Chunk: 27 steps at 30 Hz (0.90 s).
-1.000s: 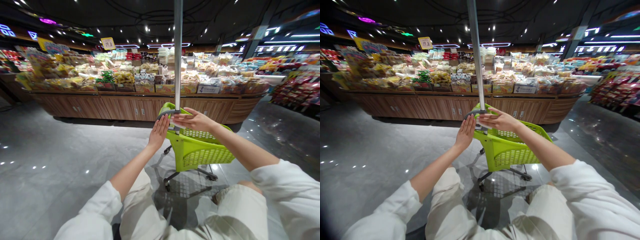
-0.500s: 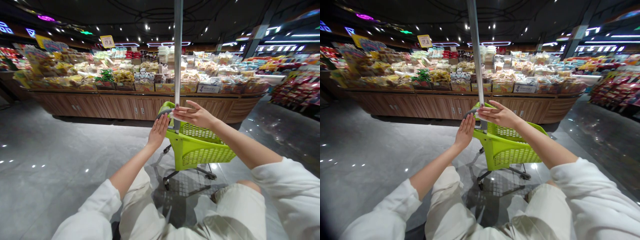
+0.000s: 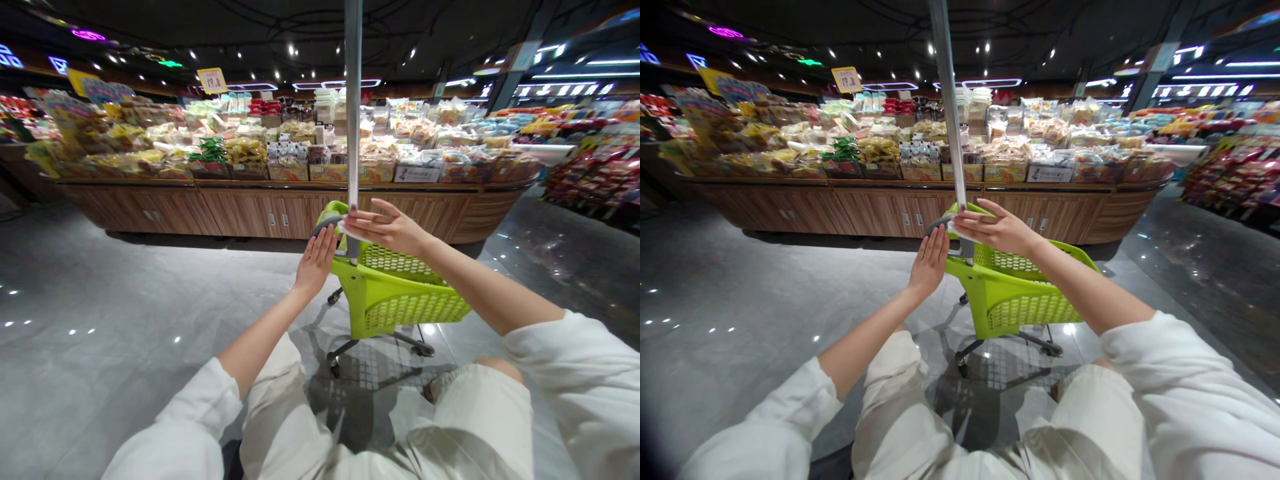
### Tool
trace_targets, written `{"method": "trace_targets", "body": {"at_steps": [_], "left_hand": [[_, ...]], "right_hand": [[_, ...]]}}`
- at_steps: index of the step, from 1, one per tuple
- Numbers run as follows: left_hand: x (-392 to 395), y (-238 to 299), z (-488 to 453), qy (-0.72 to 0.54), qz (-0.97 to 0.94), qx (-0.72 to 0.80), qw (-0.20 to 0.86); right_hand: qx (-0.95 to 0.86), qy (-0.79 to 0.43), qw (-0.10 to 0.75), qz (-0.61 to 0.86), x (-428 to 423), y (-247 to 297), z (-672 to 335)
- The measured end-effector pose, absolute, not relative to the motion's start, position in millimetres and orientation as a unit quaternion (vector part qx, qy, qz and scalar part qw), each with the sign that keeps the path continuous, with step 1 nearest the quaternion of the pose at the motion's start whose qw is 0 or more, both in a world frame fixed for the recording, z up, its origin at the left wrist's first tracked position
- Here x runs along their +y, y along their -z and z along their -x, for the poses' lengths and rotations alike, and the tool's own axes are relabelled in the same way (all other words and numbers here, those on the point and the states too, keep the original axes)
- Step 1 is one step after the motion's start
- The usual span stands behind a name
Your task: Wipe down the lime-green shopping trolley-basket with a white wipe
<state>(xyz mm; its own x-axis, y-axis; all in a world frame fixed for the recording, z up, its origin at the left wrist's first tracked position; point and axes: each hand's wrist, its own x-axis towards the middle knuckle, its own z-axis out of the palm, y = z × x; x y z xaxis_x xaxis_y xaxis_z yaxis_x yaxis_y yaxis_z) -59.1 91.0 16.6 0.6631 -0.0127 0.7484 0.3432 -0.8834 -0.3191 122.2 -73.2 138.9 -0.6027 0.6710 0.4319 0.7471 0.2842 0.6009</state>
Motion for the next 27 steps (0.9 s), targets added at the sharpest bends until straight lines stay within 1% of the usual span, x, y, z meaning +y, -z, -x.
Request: {"method": "trace_targets", "body": {"at_steps": [3,8,10,14,16,18,21,23,25,27], "left_hand": [[91,-17,59,0.396,0.886,-0.094,0.223],[92,-16,60,0.404,0.879,-0.093,0.238],[92,-16,59,0.404,0.879,-0.093,0.234],[92,-15,58,0.405,0.881,-0.094,0.223],[92,-15,57,0.408,0.880,-0.092,0.226],[92,-15,57,0.407,0.880,-0.090,0.225],[92,-15,58,0.404,0.882,-0.090,0.224],[92,-15,58,0.407,0.881,-0.091,0.225],[93,-13,57,0.412,0.878,-0.091,0.227],[93,-12,57,0.415,0.877,-0.092,0.224]], "right_hand": [[-0.792,0.419,0.043,0.442,-70,-136,-119],[-0.833,0.381,0.051,0.398,-78,-86,-118],[-0.834,0.372,0.052,0.404,-79,-89,-118],[-0.801,0.385,0.073,0.452,-73,-132,-120],[-0.788,0.389,0.084,0.470,-69,-141,-120],[-0.793,0.392,0.074,0.460,-69,-131,-121],[-0.816,0.400,0.045,0.414,-75,-95,-121],[-0.830,0.397,0.033,0.391,-80,-81,-121],[-0.832,0.387,0.034,0.395,-82,-86,-122],[-0.814,0.393,0.049,0.424,-81,-107,-123]]}}
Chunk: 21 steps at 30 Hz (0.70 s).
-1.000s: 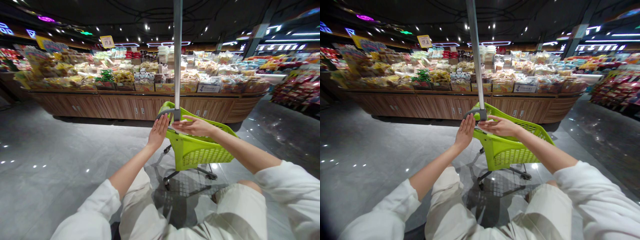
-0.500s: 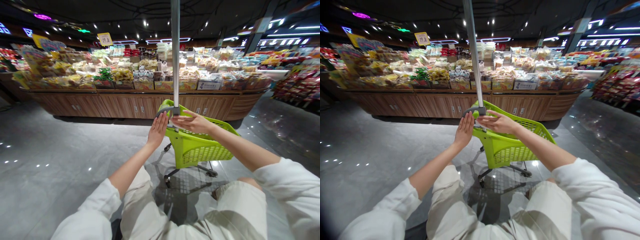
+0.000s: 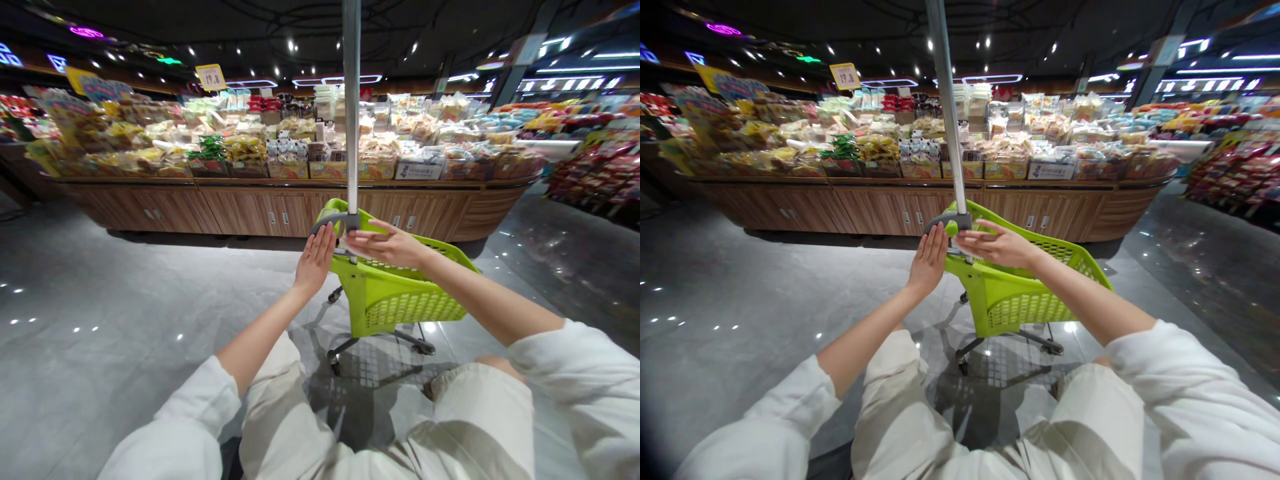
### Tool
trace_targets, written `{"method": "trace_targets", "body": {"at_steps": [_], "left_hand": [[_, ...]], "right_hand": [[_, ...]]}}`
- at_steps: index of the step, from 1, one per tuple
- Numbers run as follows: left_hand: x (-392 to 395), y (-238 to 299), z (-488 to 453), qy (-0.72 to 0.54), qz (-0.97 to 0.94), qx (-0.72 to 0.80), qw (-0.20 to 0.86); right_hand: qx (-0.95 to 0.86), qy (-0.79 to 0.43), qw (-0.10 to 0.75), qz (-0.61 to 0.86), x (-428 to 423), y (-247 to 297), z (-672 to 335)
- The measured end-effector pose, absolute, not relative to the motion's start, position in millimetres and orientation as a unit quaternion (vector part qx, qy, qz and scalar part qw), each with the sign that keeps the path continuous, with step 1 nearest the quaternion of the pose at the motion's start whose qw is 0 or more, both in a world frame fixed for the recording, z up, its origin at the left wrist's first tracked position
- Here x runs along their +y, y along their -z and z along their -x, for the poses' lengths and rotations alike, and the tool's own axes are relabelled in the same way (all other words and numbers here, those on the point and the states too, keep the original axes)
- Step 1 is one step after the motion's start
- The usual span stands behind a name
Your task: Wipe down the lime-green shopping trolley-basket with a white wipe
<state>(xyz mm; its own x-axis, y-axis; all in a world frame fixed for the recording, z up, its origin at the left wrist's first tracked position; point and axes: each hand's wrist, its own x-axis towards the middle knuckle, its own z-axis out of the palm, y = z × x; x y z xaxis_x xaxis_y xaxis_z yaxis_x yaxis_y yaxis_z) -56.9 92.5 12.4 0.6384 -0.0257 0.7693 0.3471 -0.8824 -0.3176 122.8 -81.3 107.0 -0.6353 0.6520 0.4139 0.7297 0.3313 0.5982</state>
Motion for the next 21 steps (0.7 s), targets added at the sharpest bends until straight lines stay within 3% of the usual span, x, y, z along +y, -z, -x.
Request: {"method": "trace_targets", "body": {"at_steps": [4,11,17,21], "left_hand": [[92,-13,58,0.410,0.882,-0.091,0.214],[90,-13,58,0.406,0.885,-0.091,0.208],[90,-13,57,0.412,0.882,-0.091,0.210],[91,-14,57,0.405,0.888,-0.091,0.197]], "right_hand": [[-0.769,0.437,0.071,0.461,-75,-137,-124],[-0.847,0.360,0.011,0.391,-83,-76,-124],[-0.757,0.412,0.106,0.496,-81,-117,-124],[-0.792,0.404,0.065,0.454,-78,-98,-121]]}}
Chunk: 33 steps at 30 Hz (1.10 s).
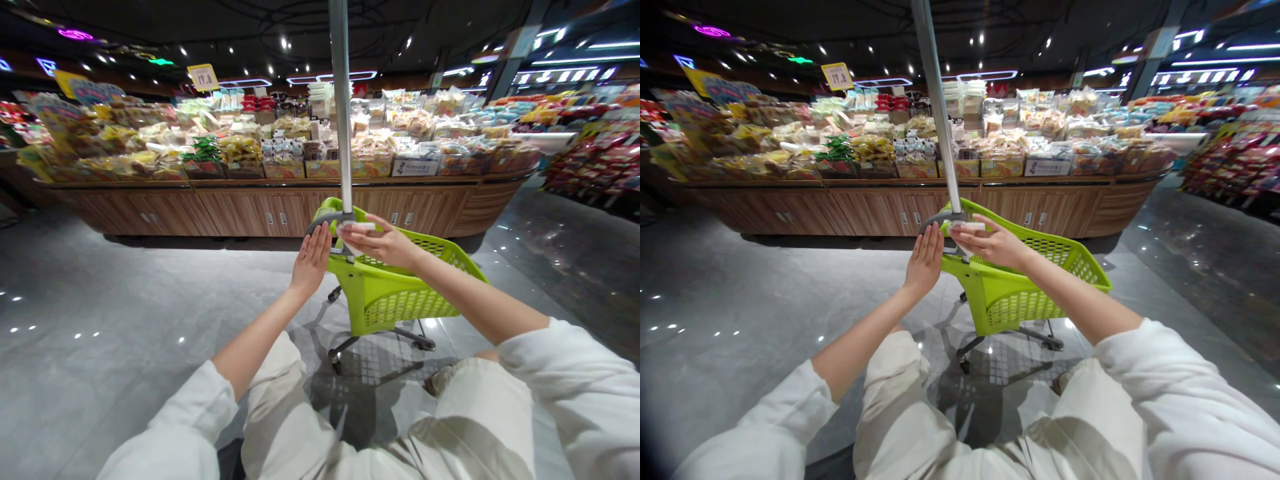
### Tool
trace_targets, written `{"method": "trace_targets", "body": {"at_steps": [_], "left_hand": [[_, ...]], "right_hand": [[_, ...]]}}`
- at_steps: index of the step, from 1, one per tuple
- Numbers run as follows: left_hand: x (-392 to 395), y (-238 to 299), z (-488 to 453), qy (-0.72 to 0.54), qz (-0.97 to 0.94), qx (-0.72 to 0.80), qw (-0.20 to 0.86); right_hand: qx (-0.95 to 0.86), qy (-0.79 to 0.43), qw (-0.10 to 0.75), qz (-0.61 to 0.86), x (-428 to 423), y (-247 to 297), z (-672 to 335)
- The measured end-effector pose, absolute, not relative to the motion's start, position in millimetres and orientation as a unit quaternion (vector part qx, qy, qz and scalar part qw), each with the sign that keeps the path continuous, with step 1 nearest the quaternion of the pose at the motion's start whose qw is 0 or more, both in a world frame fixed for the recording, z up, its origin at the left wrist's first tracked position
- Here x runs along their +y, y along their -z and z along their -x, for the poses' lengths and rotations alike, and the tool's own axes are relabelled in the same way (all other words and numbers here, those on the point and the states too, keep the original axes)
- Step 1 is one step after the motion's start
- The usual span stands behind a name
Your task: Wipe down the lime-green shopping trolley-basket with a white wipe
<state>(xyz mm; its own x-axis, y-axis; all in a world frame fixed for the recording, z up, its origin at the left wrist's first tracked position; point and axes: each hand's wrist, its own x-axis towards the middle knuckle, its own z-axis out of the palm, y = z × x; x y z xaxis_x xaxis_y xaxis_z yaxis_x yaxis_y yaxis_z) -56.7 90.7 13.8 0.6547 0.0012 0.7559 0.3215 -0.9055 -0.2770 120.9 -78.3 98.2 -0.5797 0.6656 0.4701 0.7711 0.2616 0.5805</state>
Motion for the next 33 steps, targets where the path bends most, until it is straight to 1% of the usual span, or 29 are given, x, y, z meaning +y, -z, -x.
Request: {"method": "trace_targets", "body": {"at_steps": [2,4,6,9,11,13,15,18,19,22,24,30,33], "left_hand": [[91,-14,56,0.403,0.889,-0.092,0.195],[92,-13,56,0.402,0.889,-0.093,0.199],[92,-13,56,0.405,0.887,-0.093,0.203],[92,-13,56,0.410,0.881,-0.093,0.217],[92,-13,56,0.412,0.878,-0.093,0.226],[92,-13,56,0.413,0.877,-0.093,0.226],[92,-13,56,0.412,0.881,-0.091,0.216],[93,-13,55,0.409,0.886,-0.090,0.200],[93,-12,55,0.409,0.886,-0.090,0.198],[93,-13,55,0.410,0.886,-0.088,0.198],[93,-13,56,0.408,0.887,-0.088,0.196],[92,-11,55,0.407,0.891,-0.088,0.183],[93,-11,55,0.409,0.889,-0.084,0.185]], "right_hand": [[-0.824,0.377,0.028,0.422,-80,-83,-120],[-0.834,0.364,0.015,0.415,-81,-82,-121],[-0.818,0.372,0.036,0.438,-80,-97,-123],[-0.771,0.403,0.106,0.482,-76,-121,-124],[-0.761,0.409,0.134,0.486,-74,-119,-123],[-0.791,0.386,0.126,0.458,-73,-102,-120],[-0.833,0.346,0.094,0.421,-74,-84,-119],[-0.846,0.322,0.067,0.420,-76,-86,-121],[-0.835,0.327,0.074,0.436,-76,-95,-122],[-0.787,0.363,0.131,0.481,-73,-123,-125],[-0.770,0.389,0.140,0.485,-71,-123,-123],[-0.802,0.419,0.041,0.423,-78,-62,-116],[-0.779,0.454,0.016,0.432,-80,-77,-119]]}}
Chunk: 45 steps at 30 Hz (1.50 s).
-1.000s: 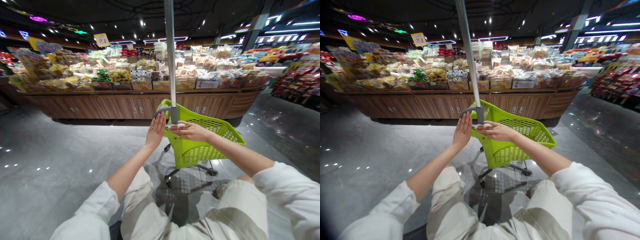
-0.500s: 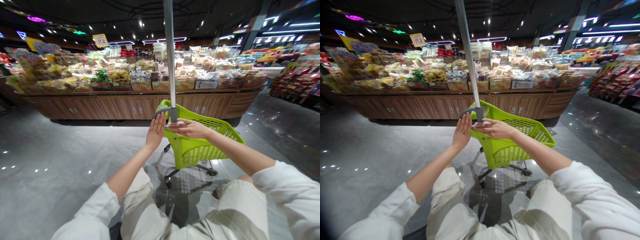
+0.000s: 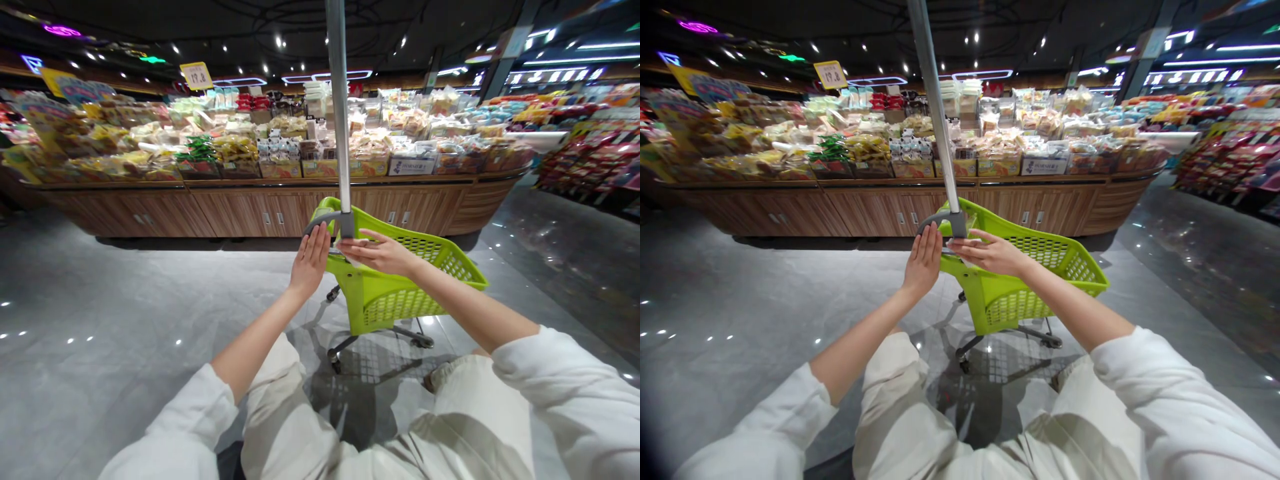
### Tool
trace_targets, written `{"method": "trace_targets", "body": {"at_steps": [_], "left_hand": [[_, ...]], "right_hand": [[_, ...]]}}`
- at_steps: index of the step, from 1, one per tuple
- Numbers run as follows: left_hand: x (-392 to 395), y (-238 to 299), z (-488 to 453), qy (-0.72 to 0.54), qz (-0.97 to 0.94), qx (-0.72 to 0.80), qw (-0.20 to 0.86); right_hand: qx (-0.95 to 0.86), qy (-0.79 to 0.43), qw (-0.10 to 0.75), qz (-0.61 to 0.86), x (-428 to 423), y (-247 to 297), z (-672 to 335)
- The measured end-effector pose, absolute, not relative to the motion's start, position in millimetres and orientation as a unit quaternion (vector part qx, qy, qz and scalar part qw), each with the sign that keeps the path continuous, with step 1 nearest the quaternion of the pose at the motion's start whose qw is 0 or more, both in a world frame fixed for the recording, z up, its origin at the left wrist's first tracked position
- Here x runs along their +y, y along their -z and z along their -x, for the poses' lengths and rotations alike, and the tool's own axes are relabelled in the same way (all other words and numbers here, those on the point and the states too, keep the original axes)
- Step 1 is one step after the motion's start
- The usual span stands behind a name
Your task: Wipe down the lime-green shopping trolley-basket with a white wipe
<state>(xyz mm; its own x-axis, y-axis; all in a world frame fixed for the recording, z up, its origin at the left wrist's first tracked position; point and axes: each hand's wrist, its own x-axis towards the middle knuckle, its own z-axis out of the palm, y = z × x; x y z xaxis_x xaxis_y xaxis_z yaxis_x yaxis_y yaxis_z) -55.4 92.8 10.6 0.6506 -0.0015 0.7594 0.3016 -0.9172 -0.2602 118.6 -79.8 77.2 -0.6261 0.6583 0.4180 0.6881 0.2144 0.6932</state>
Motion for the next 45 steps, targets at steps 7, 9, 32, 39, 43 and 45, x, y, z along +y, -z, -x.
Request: {"method": "trace_targets", "body": {"at_steps": [7,9,32,39,43,45], "left_hand": [[92,-13,56,0.405,0.892,-0.088,0.182],[92,-13,56,0.402,0.893,-0.089,0.180],[91,-12,56,0.416,0.878,-0.086,0.220],[91,-12,56,0.415,0.876,-0.084,0.231],[91,-12,56,0.413,0.879,-0.085,0.224],[91,-12,56,0.410,0.882,-0.087,0.214]], "right_hand": [[-0.731,0.479,0.079,0.480,-75,-104,-119],[-0.772,0.438,0.073,0.455,-78,-81,-118],[-0.771,0.436,0.055,0.460,-76,-127,-126],[-0.831,0.371,0.022,0.414,-78,-80,-123],[-0.808,0.397,0.025,0.434,-75,-112,-126],[-0.787,0.412,0.068,0.454,-71,-129,-125]]}}
